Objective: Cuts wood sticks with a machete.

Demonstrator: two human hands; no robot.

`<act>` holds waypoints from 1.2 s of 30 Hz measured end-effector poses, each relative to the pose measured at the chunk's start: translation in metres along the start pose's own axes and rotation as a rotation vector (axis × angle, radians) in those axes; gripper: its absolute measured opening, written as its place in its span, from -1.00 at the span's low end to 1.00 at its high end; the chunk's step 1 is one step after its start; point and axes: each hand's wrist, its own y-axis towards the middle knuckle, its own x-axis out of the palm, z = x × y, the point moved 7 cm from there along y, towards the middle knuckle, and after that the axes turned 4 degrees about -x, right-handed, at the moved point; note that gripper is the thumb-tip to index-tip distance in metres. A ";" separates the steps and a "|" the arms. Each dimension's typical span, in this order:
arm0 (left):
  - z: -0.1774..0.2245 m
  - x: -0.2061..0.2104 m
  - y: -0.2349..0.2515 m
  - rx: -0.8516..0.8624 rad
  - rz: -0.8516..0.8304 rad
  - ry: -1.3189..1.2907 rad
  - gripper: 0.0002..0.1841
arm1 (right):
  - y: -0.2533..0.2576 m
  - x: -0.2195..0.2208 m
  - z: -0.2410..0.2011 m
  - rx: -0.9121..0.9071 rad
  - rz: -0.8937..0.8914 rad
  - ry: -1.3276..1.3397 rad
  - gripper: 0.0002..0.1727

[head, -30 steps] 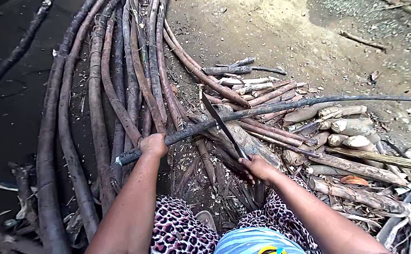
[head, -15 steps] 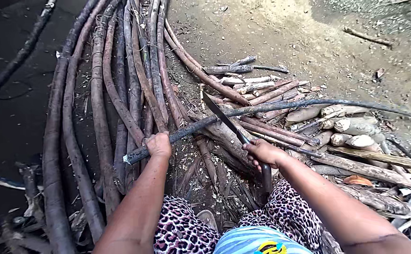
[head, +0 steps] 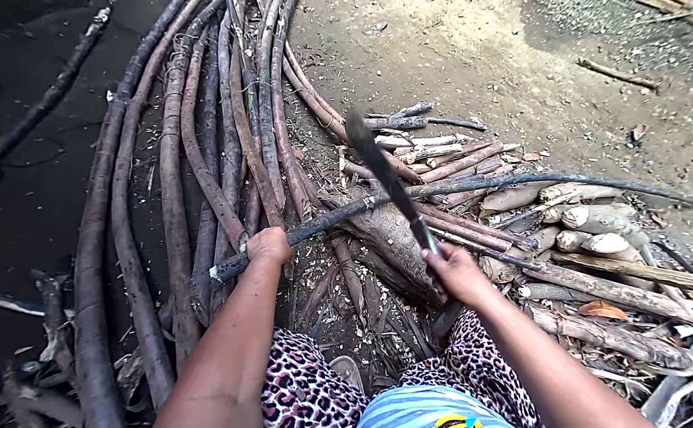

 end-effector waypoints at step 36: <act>-0.001 0.012 -0.011 0.026 -0.020 0.010 -0.57 | 0.036 0.053 0.074 0.234 -0.127 -0.031 -0.77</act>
